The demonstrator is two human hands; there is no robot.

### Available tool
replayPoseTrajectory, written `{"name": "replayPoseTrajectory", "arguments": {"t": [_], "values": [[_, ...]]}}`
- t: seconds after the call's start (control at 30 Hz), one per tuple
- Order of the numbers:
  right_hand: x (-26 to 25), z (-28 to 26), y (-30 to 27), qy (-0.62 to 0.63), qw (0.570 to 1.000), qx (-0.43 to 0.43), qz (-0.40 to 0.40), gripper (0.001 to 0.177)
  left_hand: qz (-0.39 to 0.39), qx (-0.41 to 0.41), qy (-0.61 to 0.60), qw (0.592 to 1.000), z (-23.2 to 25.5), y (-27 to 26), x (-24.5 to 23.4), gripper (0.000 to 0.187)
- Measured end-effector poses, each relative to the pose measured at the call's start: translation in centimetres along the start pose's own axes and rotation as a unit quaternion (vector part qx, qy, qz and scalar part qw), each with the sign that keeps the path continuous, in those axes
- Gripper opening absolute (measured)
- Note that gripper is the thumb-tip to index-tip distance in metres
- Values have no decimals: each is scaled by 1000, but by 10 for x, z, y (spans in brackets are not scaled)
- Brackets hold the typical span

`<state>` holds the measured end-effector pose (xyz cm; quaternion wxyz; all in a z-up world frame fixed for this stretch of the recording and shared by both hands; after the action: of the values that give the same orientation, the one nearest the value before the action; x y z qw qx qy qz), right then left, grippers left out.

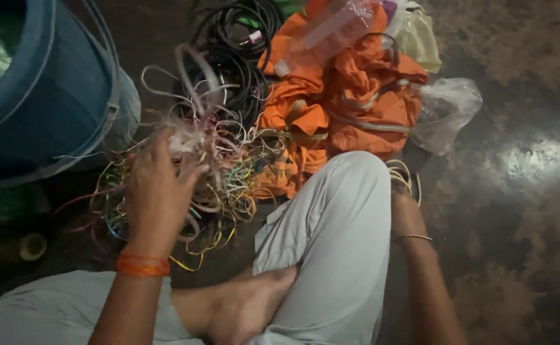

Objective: The person sits on the floor and sorts through a pile of tangled wires and cables. They untangle and coil a yellow cable, then a red one, placing them into a blue bucket. The person continues to separate and organize various wires and plastic items from the pile.

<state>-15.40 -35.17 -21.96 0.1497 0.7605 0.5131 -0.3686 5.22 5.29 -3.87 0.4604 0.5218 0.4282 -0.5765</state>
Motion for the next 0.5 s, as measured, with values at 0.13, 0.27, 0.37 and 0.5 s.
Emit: {"name": "replayPoseTrajectory", "arguments": {"t": [0.13, 0.27, 0.37, 0.5], "values": [[-9, -15, -4, 31, 993, 112, -18, 42, 17, -12, 72, 997, -21, -6, 18, 116], [-19, -15, 7, 45, 980, 113, 156, 30, 110, 31, 111, 987, -22, -10, 20, 123], [-38, 2, 38, 31, 953, -51, 298, 38, 197, 91, 41, 975, -15, -9, 12, 116], [-52, 26, 104, 157, 952, 77, 250, 57, 184, 137, 19, 973, 9, -10, 2, 100]]}}
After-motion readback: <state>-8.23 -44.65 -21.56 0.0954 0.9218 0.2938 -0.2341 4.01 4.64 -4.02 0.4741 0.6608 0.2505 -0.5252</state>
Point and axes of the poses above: each hand's wrist, its own y-axis towards the middle knuckle, its own x-axis out of the palm, z = x × y, the point moved 1 cm from there along y, towards the middle knuckle, and after that the axes turned 14 degrees about y, right-handed, at the moved point
